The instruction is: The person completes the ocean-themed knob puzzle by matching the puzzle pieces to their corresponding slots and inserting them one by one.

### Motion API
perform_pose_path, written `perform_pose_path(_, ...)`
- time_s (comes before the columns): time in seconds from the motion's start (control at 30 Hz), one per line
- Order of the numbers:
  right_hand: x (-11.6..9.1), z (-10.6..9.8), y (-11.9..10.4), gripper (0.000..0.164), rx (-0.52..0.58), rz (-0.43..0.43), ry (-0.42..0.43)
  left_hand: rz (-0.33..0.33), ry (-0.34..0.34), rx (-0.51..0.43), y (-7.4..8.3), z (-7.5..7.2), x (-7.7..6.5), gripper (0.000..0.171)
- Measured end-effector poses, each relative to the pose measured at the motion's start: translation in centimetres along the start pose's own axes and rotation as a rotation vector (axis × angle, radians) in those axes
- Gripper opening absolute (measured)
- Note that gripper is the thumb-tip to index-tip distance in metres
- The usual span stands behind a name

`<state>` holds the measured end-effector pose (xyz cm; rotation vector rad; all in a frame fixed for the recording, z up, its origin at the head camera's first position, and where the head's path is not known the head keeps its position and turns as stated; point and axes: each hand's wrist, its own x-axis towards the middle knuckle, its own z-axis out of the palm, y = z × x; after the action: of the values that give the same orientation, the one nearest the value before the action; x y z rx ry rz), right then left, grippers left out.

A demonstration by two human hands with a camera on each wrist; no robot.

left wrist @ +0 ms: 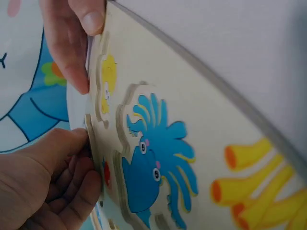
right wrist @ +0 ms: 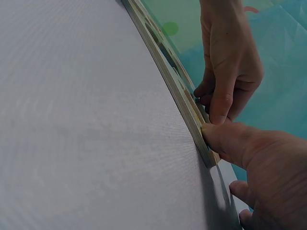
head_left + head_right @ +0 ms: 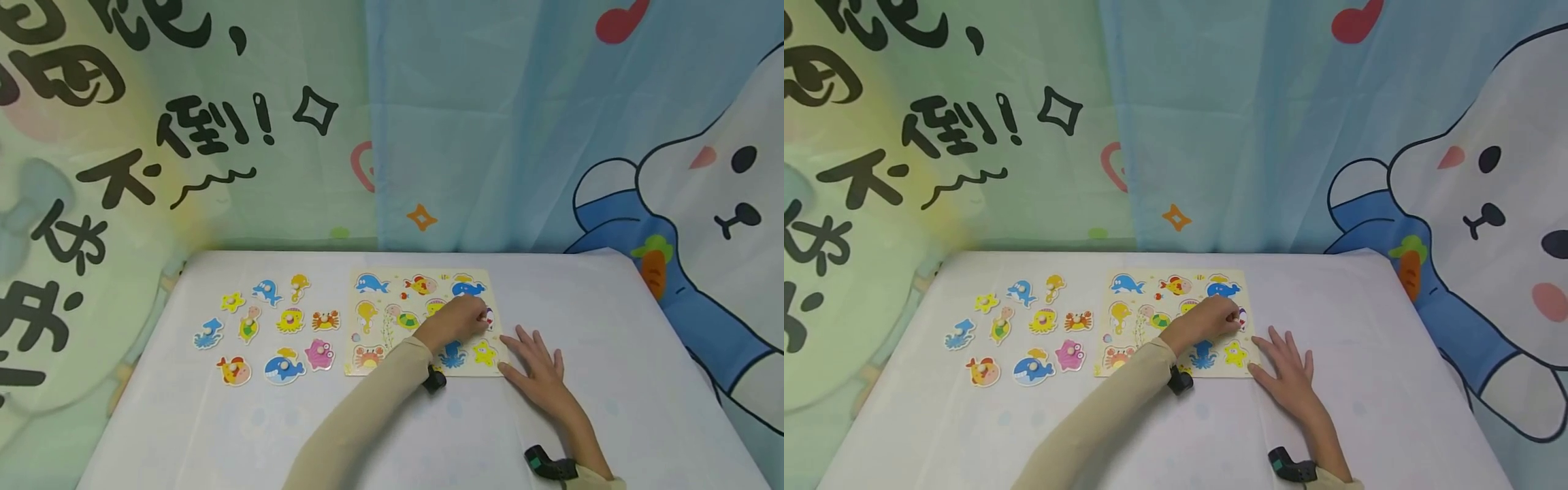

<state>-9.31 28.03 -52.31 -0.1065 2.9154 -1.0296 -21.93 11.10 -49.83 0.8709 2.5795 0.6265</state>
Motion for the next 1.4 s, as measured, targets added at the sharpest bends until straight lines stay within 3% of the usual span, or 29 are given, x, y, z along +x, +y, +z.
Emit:
perform_pose_path(0.23,0.0,0.04,-0.04,0.055,0.01,-0.002,-0.002,-0.075,-0.016,0.039,0.28,-0.23,-0.29,0.007)
perform_pose_path(0.6,-0.09,-0.09,0.03,0.055,0.003,0.011,-0.01,-0.083,-0.047,-0.032,0.66,-0.76,-0.6,0.011)
perform_pose_path(1.4,0.04,0.1,0.24,0.055,-0.004,0.002,-0.001,-0.067,-0.021,0.07,0.71,-0.18,-0.54,0.013)
